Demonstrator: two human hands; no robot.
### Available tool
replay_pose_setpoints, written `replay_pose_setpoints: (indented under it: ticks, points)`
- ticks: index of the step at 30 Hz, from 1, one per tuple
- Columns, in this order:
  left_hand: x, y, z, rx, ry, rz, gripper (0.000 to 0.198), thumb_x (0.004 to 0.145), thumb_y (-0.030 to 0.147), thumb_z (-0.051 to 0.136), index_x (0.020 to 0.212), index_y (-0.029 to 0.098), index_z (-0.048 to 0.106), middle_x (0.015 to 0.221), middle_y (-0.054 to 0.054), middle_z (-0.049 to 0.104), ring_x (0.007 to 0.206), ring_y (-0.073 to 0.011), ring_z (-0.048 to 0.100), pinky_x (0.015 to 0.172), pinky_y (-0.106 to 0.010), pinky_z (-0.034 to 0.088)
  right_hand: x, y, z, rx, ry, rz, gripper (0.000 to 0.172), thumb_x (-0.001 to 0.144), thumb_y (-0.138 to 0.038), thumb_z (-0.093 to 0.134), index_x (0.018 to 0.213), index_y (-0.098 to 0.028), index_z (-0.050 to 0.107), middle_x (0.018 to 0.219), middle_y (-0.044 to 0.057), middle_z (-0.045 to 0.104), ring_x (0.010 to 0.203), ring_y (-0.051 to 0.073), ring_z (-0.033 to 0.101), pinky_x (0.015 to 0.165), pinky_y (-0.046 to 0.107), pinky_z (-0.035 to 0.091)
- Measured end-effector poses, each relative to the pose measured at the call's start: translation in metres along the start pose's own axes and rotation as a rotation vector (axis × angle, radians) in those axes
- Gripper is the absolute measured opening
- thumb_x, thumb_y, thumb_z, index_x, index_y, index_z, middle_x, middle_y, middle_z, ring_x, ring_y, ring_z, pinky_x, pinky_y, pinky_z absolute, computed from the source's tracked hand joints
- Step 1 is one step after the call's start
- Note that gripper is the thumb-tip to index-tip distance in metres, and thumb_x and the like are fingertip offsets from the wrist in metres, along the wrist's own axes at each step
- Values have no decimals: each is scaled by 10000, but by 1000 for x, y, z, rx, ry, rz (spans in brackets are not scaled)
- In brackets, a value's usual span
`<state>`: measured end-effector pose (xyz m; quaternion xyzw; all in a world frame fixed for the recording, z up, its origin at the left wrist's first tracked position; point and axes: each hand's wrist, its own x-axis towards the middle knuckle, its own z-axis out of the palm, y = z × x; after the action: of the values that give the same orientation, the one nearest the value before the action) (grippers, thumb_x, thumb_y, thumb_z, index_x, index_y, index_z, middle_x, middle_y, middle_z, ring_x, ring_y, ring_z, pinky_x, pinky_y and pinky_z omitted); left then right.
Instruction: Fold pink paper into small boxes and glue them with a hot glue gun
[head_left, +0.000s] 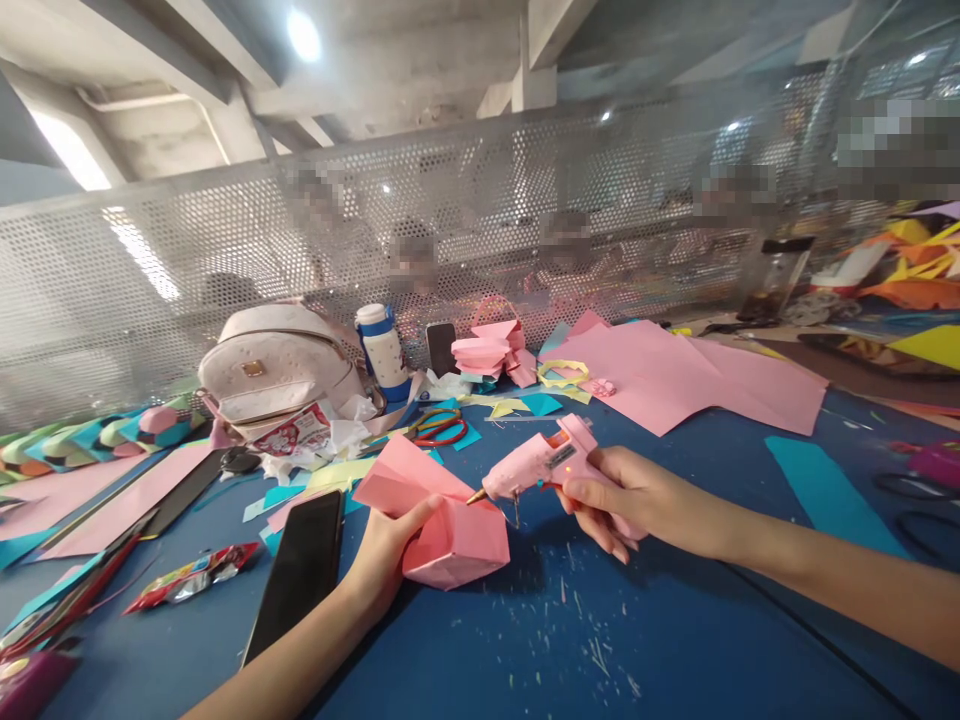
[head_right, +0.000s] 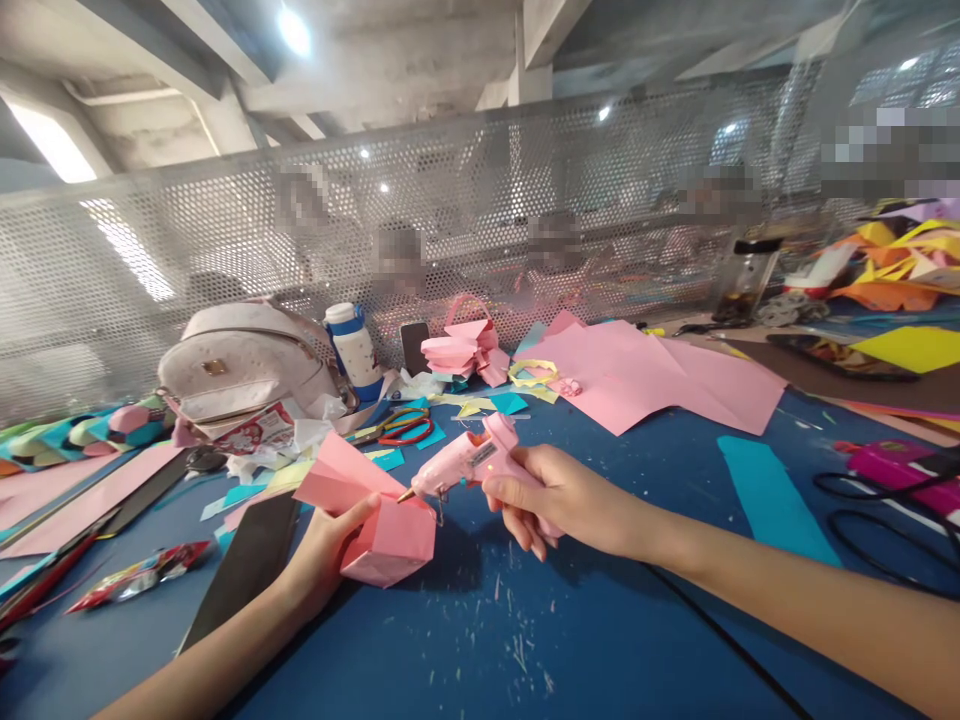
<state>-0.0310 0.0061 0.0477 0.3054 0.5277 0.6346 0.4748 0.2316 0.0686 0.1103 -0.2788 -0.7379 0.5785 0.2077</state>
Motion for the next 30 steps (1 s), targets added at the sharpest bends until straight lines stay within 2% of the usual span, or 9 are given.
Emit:
replay_pose_setpoints:
  ticks: [11, 19, 24, 30]
  points:
    - [6, -3, -6, 27, -23, -35, 528, 522, 414, 895, 907, 105, 709, 843, -111, 764, 711, -247, 718, 601, -281, 560, 5, 0, -1, 14, -54, -14, 452, 903, -615, 520, 752, -189, 508, 522, -24, 577, 411, 84, 534, 390, 191, 316]
    - [6, -2, -6, 26, -47, -42, 456, 569, 384, 894, 887, 117, 705, 821, -78, 759, 659, -186, 688, 576, -238, 546, 8, 0, -3, -6, -75, -36, 439, 941, -568, 505, 728, -185, 503, 522, -24, 566, 432, 80, 537, 398, 200, 291]
    - [4, 0, -3, 15, -23, -34, 458, 525, 381, 904, 841, 114, 708, 750, -62, 744, 632, -184, 676, 558, -237, 539, 7, 2, -5, -19, -79, -41, 436, 953, -555, 494, 724, -184, 499, 530, -26, 565, 442, 77, 542, 405, 197, 293]
    - [1, -1, -1, 29, 27, -46, 476, 543, 409, 892, 842, 101, 687, 738, -65, 735, 612, -170, 659, 546, -225, 520, 5, 4, -10, -40, -84, -33, 496, 944, -584, 485, 655, -182, 475, 511, -20, 557, 422, 72, 513, 406, 199, 304]
